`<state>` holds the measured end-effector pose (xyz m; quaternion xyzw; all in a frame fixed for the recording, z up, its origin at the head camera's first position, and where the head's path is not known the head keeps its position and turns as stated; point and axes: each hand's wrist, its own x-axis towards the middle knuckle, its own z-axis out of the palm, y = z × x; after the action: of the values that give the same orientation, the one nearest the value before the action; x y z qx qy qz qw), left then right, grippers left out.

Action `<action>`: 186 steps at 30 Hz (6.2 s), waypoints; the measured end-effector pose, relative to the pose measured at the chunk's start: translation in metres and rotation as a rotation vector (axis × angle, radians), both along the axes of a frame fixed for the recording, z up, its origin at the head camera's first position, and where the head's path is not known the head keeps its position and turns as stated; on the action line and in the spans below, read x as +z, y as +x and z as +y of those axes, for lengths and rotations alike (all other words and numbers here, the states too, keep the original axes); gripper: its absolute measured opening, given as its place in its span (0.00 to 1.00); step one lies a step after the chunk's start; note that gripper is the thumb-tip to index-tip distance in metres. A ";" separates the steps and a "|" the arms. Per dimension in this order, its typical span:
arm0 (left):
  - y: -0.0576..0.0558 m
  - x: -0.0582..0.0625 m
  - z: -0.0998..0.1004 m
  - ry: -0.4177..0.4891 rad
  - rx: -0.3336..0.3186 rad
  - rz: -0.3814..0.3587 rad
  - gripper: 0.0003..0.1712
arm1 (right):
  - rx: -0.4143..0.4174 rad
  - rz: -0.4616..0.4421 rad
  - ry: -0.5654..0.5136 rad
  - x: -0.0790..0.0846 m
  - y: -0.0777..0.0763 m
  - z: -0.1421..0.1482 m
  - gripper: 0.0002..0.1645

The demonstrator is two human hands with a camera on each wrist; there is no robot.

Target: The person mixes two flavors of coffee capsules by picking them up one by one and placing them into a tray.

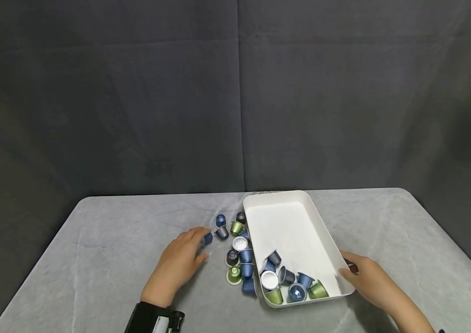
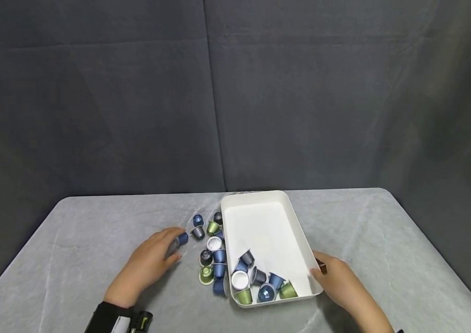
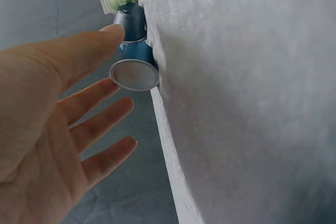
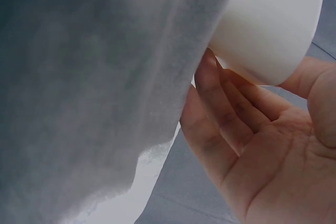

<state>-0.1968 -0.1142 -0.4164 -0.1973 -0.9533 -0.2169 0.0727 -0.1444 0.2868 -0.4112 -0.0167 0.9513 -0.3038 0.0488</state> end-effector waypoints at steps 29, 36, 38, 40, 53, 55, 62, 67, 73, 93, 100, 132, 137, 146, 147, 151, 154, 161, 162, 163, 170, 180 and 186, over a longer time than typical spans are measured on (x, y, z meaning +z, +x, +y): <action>0.001 -0.003 0.008 0.047 -0.040 -0.048 0.20 | 0.005 0.003 0.024 0.001 0.000 -0.001 0.28; 0.002 -0.002 0.010 0.022 -0.062 -0.041 0.21 | 0.004 -0.004 0.023 0.001 0.000 -0.001 0.28; 0.002 -0.003 0.011 0.020 -0.057 -0.022 0.20 | 0.002 -0.004 0.023 0.001 0.000 -0.001 0.28; 0.002 -0.004 0.011 0.015 -0.051 -0.013 0.18 | 0.002 -0.004 0.022 0.002 0.000 -0.001 0.28; 0.001 -0.001 0.008 0.031 -0.041 -0.071 0.14 | 0.015 0.006 0.017 0.001 -0.001 0.000 0.28; 0.001 0.000 0.008 0.031 -0.043 -0.067 0.14 | 0.009 0.000 0.019 0.001 -0.001 0.000 0.28; 0.002 0.002 0.009 0.019 -0.043 -0.031 0.19 | 0.007 -0.010 0.026 0.002 -0.001 0.001 0.29; 0.003 0.003 0.011 0.026 -0.034 -0.022 0.16 | 0.008 -0.004 0.023 0.002 0.000 0.001 0.28; 0.004 0.007 0.013 0.002 -0.014 -0.080 0.17 | 0.000 -0.016 0.012 0.002 -0.001 -0.001 0.28; 0.006 0.016 0.013 0.020 -0.015 -0.003 0.23 | 0.007 0.011 0.000 0.002 0.002 -0.001 0.27; 0.010 0.017 0.029 0.038 -0.084 0.008 0.20 | 0.010 0.002 -0.010 0.002 0.002 -0.001 0.27; 0.048 0.019 0.089 -0.136 -0.386 0.327 0.16 | 0.011 0.014 0.002 0.000 0.001 -0.001 0.26; 0.054 0.018 0.096 -0.156 -0.450 0.295 0.19 | 0.007 0.004 0.010 0.001 0.001 -0.001 0.27; 0.057 0.012 0.102 -0.161 -0.491 0.249 0.18 | 0.007 0.001 0.009 0.001 0.001 -0.001 0.27; 0.056 0.011 0.102 -0.162 -0.487 0.249 0.18 | 0.009 0.003 0.010 0.001 0.001 -0.001 0.27; 0.057 0.011 0.102 -0.172 -0.468 0.232 0.18 | 0.010 0.013 0.006 0.000 0.002 -0.001 0.27; 0.057 0.010 0.101 -0.172 -0.455 0.238 0.18 | 0.008 0.015 0.003 0.000 0.002 -0.001 0.27; 0.056 0.011 0.101 -0.179 -0.444 0.241 0.17 | 0.008 0.020 0.004 -0.001 0.001 -0.001 0.26; 0.056 0.011 0.101 -0.181 -0.441 0.238 0.17 | 0.009 0.021 0.005 -0.001 0.001 -0.001 0.26; 0.056 0.012 0.101 -0.182 -0.437 0.237 0.16 | 0.010 0.021 0.005 -0.001 0.001 0.000 0.26; 0.054 0.011 0.101 -0.179 -0.421 0.280 0.16 | 0.017 0.026 0.007 -0.001 0.001 0.000 0.26; 0.050 0.011 0.098 -0.173 -0.409 0.323 0.14 | 0.021 0.036 0.003 -0.002 0.002 0.000 0.26; 0.048 0.011 0.096 -0.174 -0.396 0.333 0.14 | 0.019 0.035 0.005 -0.001 0.002 0.001 0.26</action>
<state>-0.1483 -0.0187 -0.4055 -0.4185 -0.8860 -0.1086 0.1676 -0.1424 0.2874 -0.4122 -0.0307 0.9526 -0.3007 0.0351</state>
